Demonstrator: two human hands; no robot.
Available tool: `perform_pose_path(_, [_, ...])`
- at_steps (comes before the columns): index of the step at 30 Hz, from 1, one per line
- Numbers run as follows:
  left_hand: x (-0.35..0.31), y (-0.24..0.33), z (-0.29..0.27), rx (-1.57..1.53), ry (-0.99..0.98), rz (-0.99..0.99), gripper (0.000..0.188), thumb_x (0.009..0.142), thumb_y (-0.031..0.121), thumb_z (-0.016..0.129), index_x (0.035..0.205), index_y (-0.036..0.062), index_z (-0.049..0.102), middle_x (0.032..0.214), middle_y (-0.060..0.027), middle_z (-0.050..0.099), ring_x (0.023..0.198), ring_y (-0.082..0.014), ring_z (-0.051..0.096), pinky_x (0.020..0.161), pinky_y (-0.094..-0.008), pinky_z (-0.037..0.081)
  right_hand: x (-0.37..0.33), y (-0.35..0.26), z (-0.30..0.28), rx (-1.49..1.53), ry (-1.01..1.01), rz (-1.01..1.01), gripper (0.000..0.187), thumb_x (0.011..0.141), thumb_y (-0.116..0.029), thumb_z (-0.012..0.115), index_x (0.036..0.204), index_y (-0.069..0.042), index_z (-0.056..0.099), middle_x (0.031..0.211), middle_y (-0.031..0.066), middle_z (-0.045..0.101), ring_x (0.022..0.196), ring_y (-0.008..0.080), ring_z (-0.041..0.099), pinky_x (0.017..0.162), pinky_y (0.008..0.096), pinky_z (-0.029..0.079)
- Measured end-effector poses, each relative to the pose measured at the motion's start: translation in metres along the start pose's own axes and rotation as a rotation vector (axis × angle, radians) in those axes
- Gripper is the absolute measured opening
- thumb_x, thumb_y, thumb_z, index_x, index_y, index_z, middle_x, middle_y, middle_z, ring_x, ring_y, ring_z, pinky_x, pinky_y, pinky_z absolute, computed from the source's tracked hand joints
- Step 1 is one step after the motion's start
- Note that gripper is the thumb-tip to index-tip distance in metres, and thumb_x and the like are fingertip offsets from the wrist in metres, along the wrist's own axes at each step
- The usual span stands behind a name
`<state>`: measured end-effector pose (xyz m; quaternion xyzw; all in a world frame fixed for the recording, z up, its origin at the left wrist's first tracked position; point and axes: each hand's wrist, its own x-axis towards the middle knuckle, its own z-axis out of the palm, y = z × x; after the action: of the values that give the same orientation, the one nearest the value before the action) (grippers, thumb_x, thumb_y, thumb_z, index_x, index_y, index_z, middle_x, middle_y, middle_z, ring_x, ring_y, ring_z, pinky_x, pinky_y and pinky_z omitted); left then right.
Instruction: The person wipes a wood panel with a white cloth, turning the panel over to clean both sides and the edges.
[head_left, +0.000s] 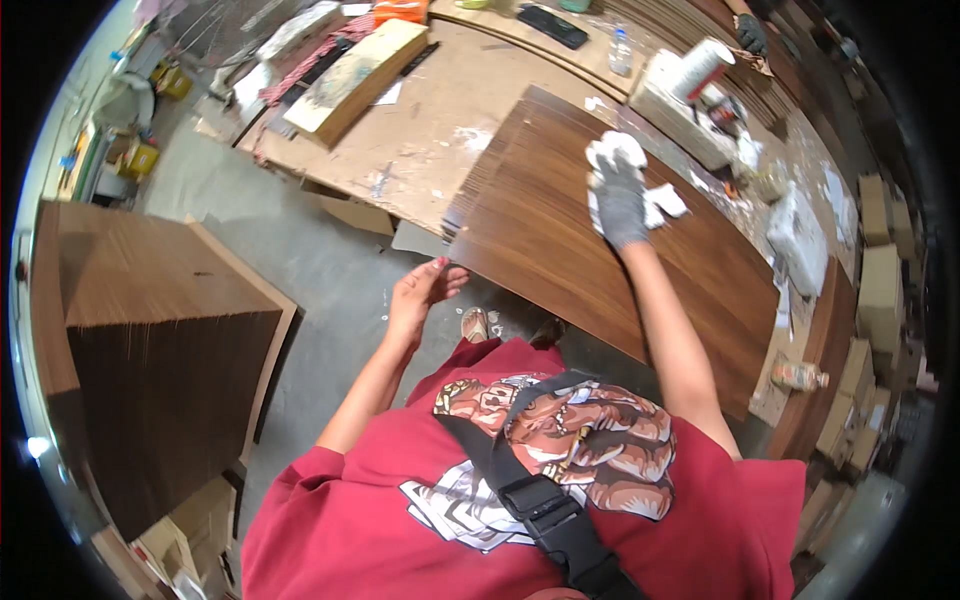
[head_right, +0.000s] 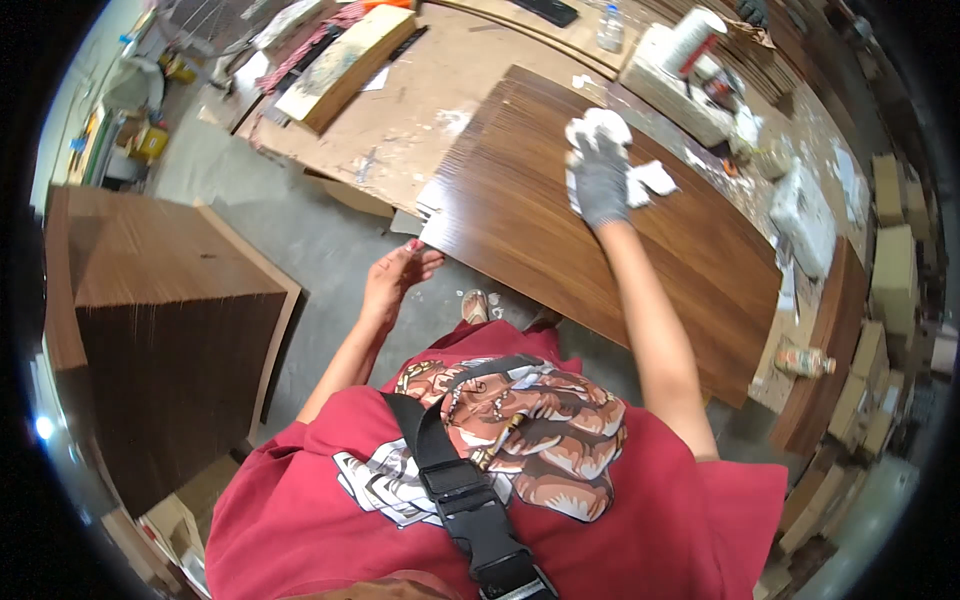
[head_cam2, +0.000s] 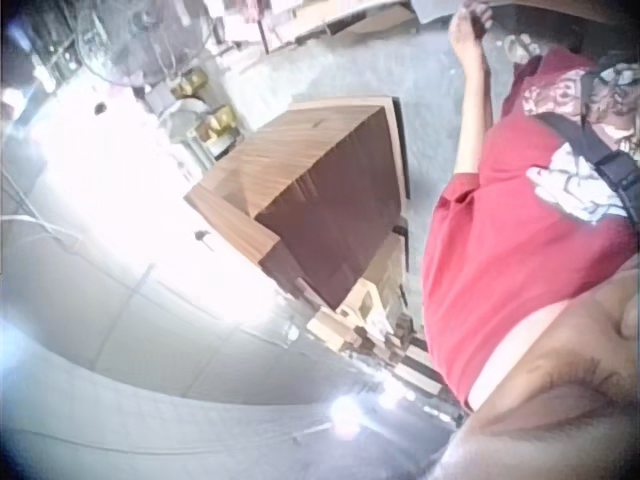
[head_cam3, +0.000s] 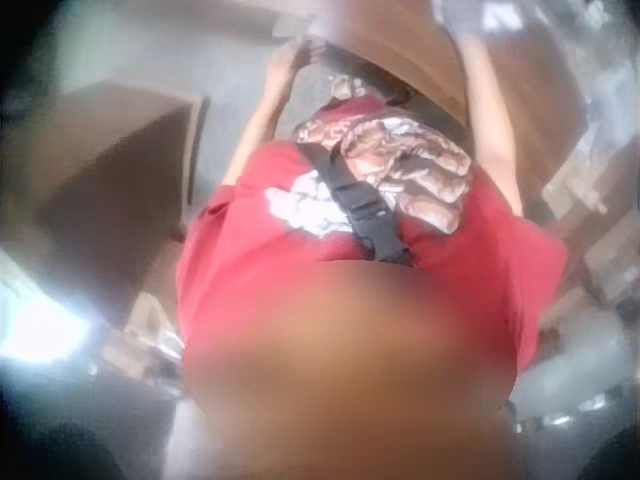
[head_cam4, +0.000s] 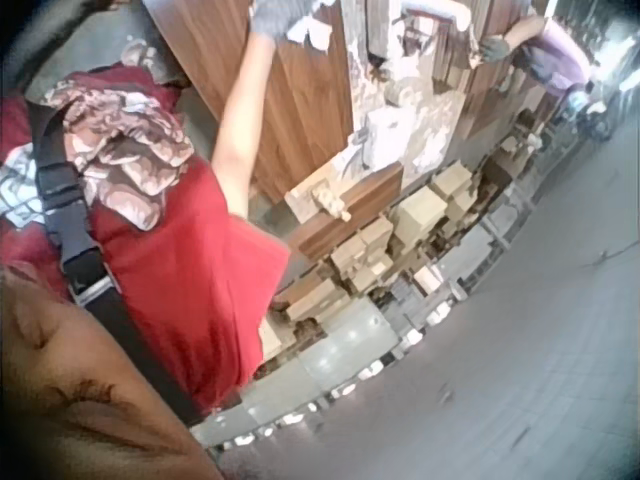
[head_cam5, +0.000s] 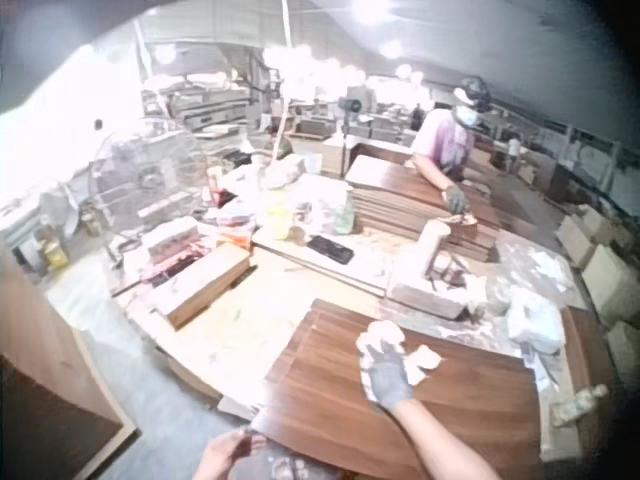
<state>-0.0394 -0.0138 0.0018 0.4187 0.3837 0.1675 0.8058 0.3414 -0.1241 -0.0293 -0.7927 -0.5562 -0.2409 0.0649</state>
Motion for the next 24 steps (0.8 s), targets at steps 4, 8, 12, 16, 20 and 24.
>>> perform_pose_path(4, [0.017,0.001,0.010,0.122,0.066,0.025,0.036,0.099,0.034,0.058,0.104,-0.0012,0.064,0.098,-0.0161,0.073,0.089,-0.0212,0.072,0.079,-0.0283,0.055,0.030,-0.113,-0.004,0.356,0.039,-0.073,0.033,0.087,-0.015,0.048,0.115,-0.013,0.063,0.121,0.0153,0.057,0.119,0.0304,0.050,0.102,0.0486,0.038])
perform_pose_path(8, [0.020,-0.009,-0.020,0.077,0.067,0.033,0.038,0.100,0.032,0.056,0.114,-0.0031,0.061,0.101,-0.0173,0.070,0.089,-0.0260,0.071,0.080,-0.0320,0.054,-0.006,-0.189,-0.088,0.329,-0.232,-0.107,0.045,0.091,-0.023,0.050,0.134,-0.015,0.057,0.148,0.0175,0.043,0.135,0.0344,0.042,0.113,0.0520,0.029])
perform_pose_path(12, [0.041,-0.009,-0.034,0.278,0.223,0.336,0.031,0.102,0.028,0.052,0.106,-0.0007,0.063,0.073,-0.0035,0.061,0.062,-0.0117,0.061,0.055,-0.0262,0.052,-0.136,-0.110,-0.112,0.795,-0.275,0.328,0.044,0.095,-0.021,0.049,0.137,-0.013,0.053,0.150,0.0164,0.040,0.135,0.0278,0.042,0.114,0.0423,0.032])
perform_pose_path(16, [0.053,0.021,-0.015,0.324,0.231,0.578,0.030,0.104,0.025,0.048,0.084,0.0044,0.059,0.068,-0.0027,0.057,0.058,-0.0090,0.054,0.054,-0.0241,0.044,-0.276,0.036,-0.157,1.152,0.268,0.918,0.045,0.099,-0.007,0.036,0.144,-0.006,0.036,0.137,0.0127,0.048,0.122,0.0240,0.050,0.099,0.0341,0.044])
perform_pose_path(20, [0.082,0.041,0.059,0.515,-0.063,0.742,0.035,0.105,0.022,0.044,0.082,0.0009,0.059,0.068,-0.0028,0.055,0.062,-0.0095,0.051,0.065,-0.0267,0.044,-0.360,0.100,-0.170,2.090,1.021,0.640,0.034,0.099,-0.024,0.043,0.130,-0.011,0.051,0.128,0.0121,0.053,0.112,0.0235,0.053,0.086,0.0365,0.049])
perform_pose_path(24, [0.102,0.008,0.157,0.671,-0.374,0.641,0.039,0.106,0.024,0.039,0.095,-0.0028,0.065,0.091,-0.0112,0.067,0.090,-0.0199,0.061,0.089,-0.0334,0.046,-0.307,0.024,-0.136,1.871,1.346,0.939,0.034,0.098,-0.030,0.046,0.128,-0.015,0.052,0.128,0.0121,0.054,0.116,0.0255,0.052,0.091,0.0404,0.050])
